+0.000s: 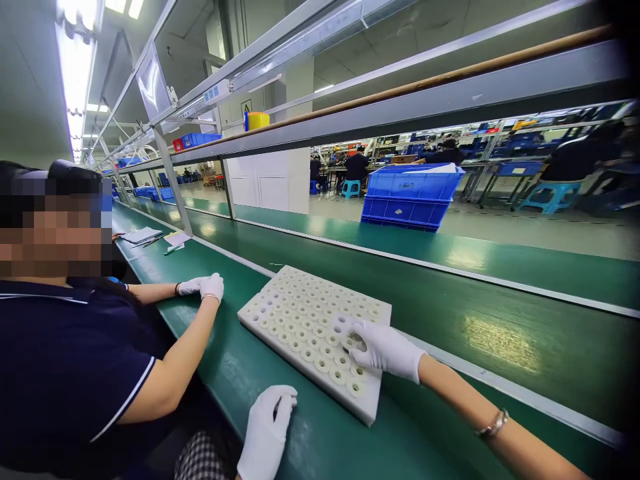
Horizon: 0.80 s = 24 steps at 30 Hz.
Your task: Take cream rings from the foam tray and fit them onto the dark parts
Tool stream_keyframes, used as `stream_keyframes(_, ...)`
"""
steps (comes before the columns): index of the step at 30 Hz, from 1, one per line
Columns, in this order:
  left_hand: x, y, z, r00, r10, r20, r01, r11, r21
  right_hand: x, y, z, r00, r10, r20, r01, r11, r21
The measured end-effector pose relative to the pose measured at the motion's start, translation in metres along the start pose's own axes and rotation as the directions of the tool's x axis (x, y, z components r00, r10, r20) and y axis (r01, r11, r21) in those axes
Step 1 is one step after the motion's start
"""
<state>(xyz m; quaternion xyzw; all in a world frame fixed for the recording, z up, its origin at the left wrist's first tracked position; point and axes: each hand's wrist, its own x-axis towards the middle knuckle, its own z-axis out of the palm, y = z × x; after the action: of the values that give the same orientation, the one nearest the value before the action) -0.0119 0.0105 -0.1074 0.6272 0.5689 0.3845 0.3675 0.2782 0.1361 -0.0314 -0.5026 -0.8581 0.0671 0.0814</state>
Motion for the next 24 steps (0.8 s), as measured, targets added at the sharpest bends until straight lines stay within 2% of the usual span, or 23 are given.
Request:
stream_keyframes(2,-0.003,0.013,-0.002,0.998,-0.065,0.006,0.066,0.993,-0.096,-0.007,-0.002,-0.010,0.993,0.042,-0.111,-0.043,0.999,-0.004)
stream_keyframes(4,-0.004,0.030,-0.001,0.995,-0.093,0.035,0.098,0.978,-0.184,-0.017,-0.012,-0.018,0.966,0.065,-0.252,-0.069,0.998,-0.005)
stream_keyframes(6,-0.004,0.047,0.004,0.993,-0.079,0.090,0.100,0.959,-0.264,-0.030,-0.033,-0.019,0.924,0.028,-0.381,-0.037,0.999,-0.016)
stream_keyframes(8,-0.004,0.062,0.011,0.986,-0.025,0.167,0.089,0.918,-0.388,-0.044,-0.061,-0.013,0.879,-0.064,-0.472,0.046,0.998,-0.049)
stream_keyframes(10,-0.004,0.073,0.019,0.970,0.046,0.239,0.102,0.814,-0.572,-0.056,-0.090,-0.006,0.837,-0.162,-0.523,0.132,0.987,-0.094)
stream_keyframes(12,-0.007,0.078,0.024,0.959,0.088,0.268,0.142,0.669,-0.730,-0.066,-0.114,-0.003,0.818,-0.208,-0.537,0.190,0.978,-0.090)
stream_keyframes(13,-0.009,0.080,0.025,0.959,0.084,0.271,0.164,0.615,-0.771,-0.070,-0.123,-0.004,0.821,-0.221,-0.527,0.222,0.973,-0.063)
stream_keyframes(15,-0.014,0.083,0.025,0.962,0.058,0.266,0.187,0.569,-0.801,-0.073,-0.134,-0.009,0.822,-0.262,-0.506,0.290,0.957,-0.024)
stream_keyframes(19,-0.020,0.095,0.015,0.970,0.034,0.242,0.182,0.560,-0.808,-0.075,-0.141,-0.021,0.793,-0.348,-0.499,0.408,0.913,0.011)
stream_keyframes(22,-0.021,0.103,0.004,0.980,0.005,0.200,0.141,0.695,-0.705,-0.079,-0.137,-0.023,0.765,-0.377,-0.522,0.459,0.888,0.030)
stream_keyframes(24,-0.022,0.105,-0.004,0.982,0.007,0.191,0.110,0.796,-0.596,-0.082,-0.132,-0.022,0.751,-0.344,-0.563,0.442,0.896,0.041)
